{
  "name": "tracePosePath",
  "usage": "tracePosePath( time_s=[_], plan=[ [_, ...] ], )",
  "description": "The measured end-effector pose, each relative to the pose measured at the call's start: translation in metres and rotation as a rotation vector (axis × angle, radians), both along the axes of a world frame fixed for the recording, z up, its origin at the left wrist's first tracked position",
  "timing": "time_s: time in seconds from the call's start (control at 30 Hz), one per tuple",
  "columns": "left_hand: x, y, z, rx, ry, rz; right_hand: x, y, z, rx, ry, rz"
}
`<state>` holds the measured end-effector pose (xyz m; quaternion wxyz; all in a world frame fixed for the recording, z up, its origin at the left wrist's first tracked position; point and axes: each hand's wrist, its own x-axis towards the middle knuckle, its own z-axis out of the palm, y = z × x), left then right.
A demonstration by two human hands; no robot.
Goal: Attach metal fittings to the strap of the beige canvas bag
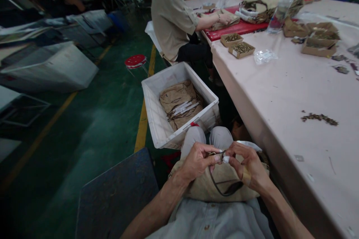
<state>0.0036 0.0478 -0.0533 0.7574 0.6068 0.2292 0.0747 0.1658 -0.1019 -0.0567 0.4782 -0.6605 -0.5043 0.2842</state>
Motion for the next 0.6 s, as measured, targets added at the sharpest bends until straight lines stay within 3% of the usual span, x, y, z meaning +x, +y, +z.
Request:
tracePosePath(
  time_s=[0.2, 0.33, 0.5, 0.6],
  plan=[
    [0.000, 0.000, 0.002, -0.044, -0.019, -0.025, 0.005, -0.002, -0.002, -0.158, 0.153, -0.033],
    [0.000, 0.002, 0.002, -0.029, -0.006, -0.043, 0.006, -0.002, -0.005, -0.192, 0.111, -0.070],
    [0.003, -0.010, 0.013, 0.033, -0.125, -0.137, 0.004, 0.000, -0.011, -0.103, -0.048, -0.076],
    [0.005, -0.025, 0.028, 0.107, -0.265, -0.167, 0.003, -0.001, -0.007, 0.014, 0.027, 0.078]
  ],
)
